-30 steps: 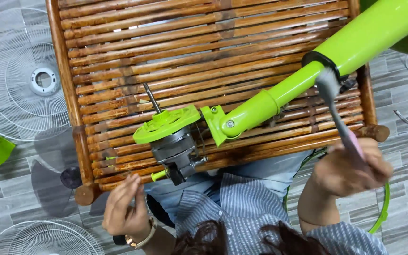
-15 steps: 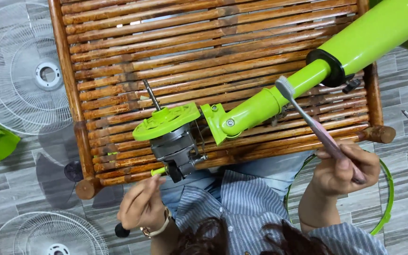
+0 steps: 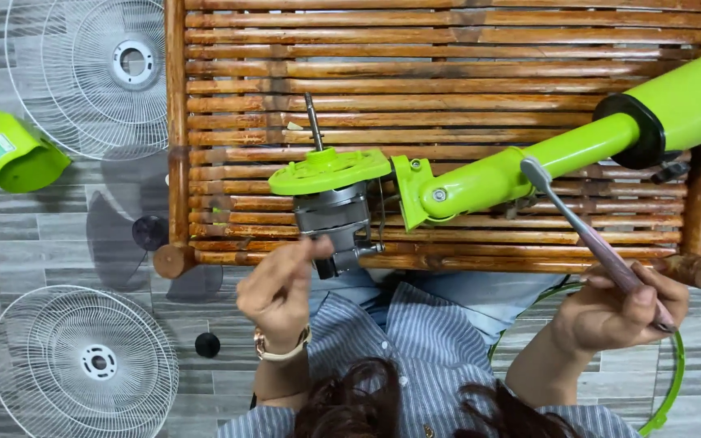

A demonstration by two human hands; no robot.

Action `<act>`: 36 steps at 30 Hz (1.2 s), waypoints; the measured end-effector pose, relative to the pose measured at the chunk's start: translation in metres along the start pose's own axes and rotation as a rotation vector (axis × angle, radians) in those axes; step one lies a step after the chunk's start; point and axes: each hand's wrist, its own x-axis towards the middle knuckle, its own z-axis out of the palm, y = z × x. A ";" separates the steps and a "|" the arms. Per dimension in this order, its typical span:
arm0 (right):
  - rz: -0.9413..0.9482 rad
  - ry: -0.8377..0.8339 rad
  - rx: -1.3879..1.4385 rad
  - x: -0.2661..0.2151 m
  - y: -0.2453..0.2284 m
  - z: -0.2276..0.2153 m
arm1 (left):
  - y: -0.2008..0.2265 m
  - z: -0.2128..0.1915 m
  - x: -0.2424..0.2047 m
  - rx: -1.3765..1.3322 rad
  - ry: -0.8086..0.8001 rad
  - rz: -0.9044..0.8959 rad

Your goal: Scrubbing the plastic housing of an electric fan motor using a toothbrush to remove dirt or dust.

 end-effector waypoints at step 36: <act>0.183 0.196 0.123 0.006 0.012 -0.030 | 0.026 0.132 -0.029 0.052 -0.515 0.322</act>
